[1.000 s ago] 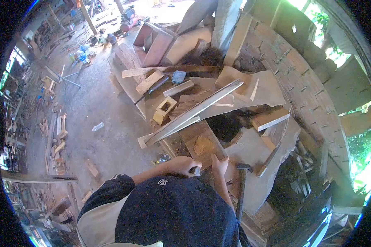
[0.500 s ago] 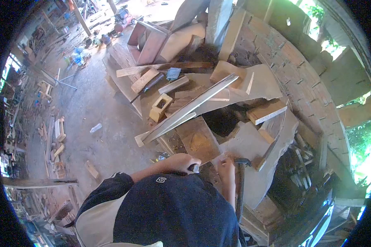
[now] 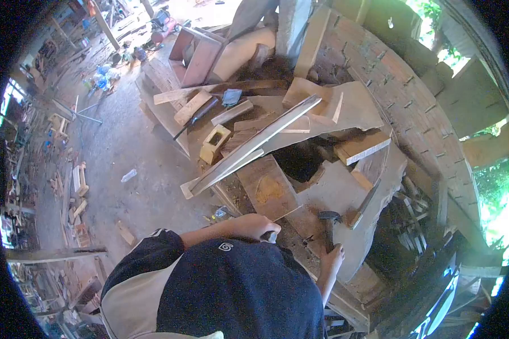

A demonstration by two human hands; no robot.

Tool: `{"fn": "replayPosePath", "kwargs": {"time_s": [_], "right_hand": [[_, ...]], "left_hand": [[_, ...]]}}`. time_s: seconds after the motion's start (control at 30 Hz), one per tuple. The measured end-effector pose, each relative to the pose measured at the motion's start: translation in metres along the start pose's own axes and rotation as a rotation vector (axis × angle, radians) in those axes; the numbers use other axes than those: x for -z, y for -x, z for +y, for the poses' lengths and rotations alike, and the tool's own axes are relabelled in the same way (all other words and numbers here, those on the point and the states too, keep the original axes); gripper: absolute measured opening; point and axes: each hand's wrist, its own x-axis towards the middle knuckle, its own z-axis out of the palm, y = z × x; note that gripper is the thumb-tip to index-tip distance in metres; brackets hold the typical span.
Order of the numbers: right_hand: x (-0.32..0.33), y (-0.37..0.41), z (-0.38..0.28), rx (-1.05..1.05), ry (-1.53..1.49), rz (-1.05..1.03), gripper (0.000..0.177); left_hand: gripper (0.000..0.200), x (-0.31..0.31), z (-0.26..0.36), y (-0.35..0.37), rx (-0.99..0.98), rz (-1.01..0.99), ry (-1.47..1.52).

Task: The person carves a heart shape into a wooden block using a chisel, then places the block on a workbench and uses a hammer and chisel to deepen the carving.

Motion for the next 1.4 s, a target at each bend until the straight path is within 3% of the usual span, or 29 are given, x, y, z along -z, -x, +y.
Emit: {"fn": "replayPosePath", "kwargs": {"time_s": [0.2, 0.43, 0.5, 0.67, 0.77, 0.83, 0.97, 1.03, 1.1, 1.2, 1.27, 1.33, 1.4], "right_hand": [[0.02, 0.0, -0.013, -0.045, -0.124, -0.247, 0.05], [0.024, -0.006, -0.024, -0.116, -0.034, -0.36, 0.053], [0.016, -0.009, -0.012, -0.015, -0.16, -0.301, 0.05], [0.014, -0.007, 0.001, 0.005, -0.326, -0.283, 0.045], [0.017, -0.006, -0.01, -0.008, -0.362, -0.27, 0.041], [0.013, -0.005, -0.013, 0.052, -0.19, -0.147, 0.041], [0.007, -0.008, -0.004, 0.036, -0.219, -0.159, 0.042], [0.009, -0.015, -0.001, -0.043, -0.252, -0.311, 0.044], [-0.001, -0.023, 0.012, -0.027, -0.315, -0.335, 0.046], [0.001, -0.022, 0.013, 0.003, -0.322, -0.34, 0.042], [0.003, -0.019, 0.008, 0.01, -0.264, -0.325, 0.037], [0.002, -0.017, 0.011, 0.03, -0.282, -0.288, 0.047], [-0.007, -0.016, 0.02, 0.026, -0.325, -0.295, 0.042]], "left_hand": [[0.018, 0.003, 0.008, 0.001, 0.015, -0.029, 0.012], [0.024, -0.007, 0.008, -0.008, 0.027, 0.025, 0.04], [0.025, -0.007, 0.02, -0.012, 0.071, 0.178, -0.076], [0.028, -0.009, 0.018, -0.043, -0.178, 0.472, -0.196], [0.027, -0.012, 0.016, -0.064, -0.271, 0.461, -0.169], [0.026, -0.015, 0.017, -0.074, -0.293, 0.425, -0.199], [0.023, -0.024, 0.014, -0.09, -0.41, 0.379, -0.231], [0.021, -0.03, 0.012, -0.1, -0.429, 0.352, -0.233], [0.018, -0.034, 0.01, -0.111, -0.526, 0.498, -0.227], [0.018, -0.033, 0.002, -0.122, -0.569, 0.448, -0.291], [0.019, -0.033, 0.003, -0.122, -0.535, 0.405, -0.3], [0.02, -0.035, 0.002, -0.122, -0.501, 0.364, -0.307], [0.021, -0.04, -0.002, -0.123, -0.395, 0.315, -0.177]]}}
